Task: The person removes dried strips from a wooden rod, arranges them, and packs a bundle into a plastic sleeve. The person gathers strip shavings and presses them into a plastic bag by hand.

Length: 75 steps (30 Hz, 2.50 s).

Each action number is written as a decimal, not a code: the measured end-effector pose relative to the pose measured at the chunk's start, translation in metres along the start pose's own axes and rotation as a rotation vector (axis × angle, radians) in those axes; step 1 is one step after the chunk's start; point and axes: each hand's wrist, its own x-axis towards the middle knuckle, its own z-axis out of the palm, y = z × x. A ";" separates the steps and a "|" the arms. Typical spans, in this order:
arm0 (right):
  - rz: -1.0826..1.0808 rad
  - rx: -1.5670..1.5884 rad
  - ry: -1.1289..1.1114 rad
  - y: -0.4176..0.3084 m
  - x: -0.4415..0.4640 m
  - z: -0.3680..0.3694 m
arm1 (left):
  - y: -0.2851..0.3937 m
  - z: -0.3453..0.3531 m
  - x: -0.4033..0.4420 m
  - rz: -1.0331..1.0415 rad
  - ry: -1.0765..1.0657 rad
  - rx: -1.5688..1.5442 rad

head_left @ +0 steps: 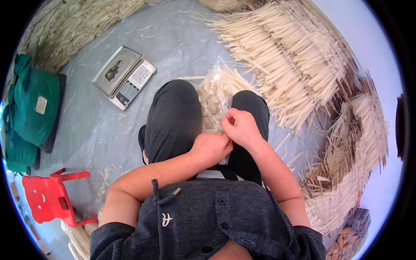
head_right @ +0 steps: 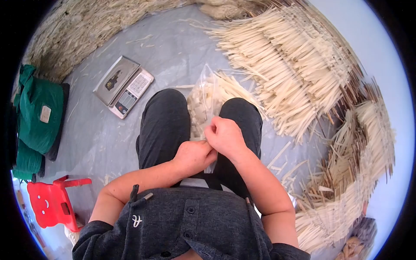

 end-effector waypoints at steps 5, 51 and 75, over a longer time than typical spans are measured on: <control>-0.038 -0.085 0.041 0.001 0.000 0.003 | -0.002 0.001 -0.001 -0.021 -0.029 -0.008; 0.005 0.110 0.194 0.007 0.009 0.013 | -0.007 0.002 0.001 0.038 0.045 -0.086; -0.082 0.182 0.358 0.010 0.026 0.023 | -0.027 0.003 0.005 0.226 0.089 -0.234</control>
